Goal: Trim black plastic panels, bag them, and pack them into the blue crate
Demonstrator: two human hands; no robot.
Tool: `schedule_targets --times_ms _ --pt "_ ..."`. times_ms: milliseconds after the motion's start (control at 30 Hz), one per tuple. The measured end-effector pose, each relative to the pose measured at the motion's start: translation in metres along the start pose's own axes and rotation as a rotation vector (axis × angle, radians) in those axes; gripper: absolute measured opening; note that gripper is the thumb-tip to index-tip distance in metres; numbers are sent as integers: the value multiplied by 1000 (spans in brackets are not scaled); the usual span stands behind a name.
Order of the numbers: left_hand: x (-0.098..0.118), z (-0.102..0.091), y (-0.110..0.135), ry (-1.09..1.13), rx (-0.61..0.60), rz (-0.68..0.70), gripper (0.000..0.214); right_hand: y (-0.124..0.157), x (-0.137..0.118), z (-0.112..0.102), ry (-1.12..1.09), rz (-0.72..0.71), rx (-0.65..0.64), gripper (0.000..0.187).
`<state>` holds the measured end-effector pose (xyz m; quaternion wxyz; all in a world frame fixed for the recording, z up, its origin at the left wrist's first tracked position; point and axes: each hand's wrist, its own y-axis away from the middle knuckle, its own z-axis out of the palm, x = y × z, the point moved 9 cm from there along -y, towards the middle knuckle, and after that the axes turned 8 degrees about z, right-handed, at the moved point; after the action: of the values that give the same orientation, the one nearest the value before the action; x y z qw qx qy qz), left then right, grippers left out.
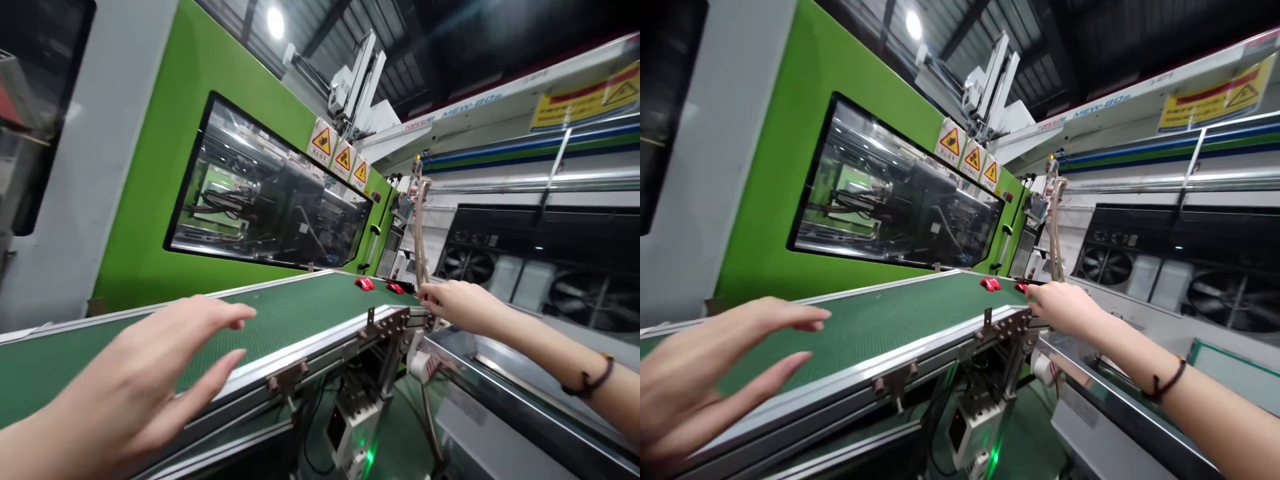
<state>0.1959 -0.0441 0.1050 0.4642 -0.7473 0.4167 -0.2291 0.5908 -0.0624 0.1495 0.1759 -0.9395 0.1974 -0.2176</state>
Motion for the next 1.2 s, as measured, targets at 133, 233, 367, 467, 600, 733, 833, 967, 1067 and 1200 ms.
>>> schedule_targets --times_ms 133,233,367,467,600,733,833,967,1067,1200 --pt "-7 58 -42 55 -269 137 37 -69 1 24 24 49 -6 21" --pt "-30 95 -64 19 -415 112 40 -121 9 47 35 98 -65 18" --pt "-47 146 -100 -54 -494 165 36 -183 19 91 31 143 -168 24" --pt "-46 201 -129 -65 -511 202 33 -223 28 137 30 198 -245 28" --pt "-26 285 -162 -98 -511 268 38 -267 40 202 27 225 -313 29" --pt "-8 369 -195 -88 -619 227 43 -305 51 257 38 174 -355 28" --pt "0 424 -226 -41 -663 104 48 -333 58 288 52 131 -363 29" --pt "7 492 -251 -1 -722 -36 58 -362 64 318 66 103 -357 29" --pt "8 531 -253 8 -770 -125 68 -373 64 331 81 71 -332 30" --pt "2 556 -254 11 -797 -209 70 -378 64 338 123 32 -274 28"
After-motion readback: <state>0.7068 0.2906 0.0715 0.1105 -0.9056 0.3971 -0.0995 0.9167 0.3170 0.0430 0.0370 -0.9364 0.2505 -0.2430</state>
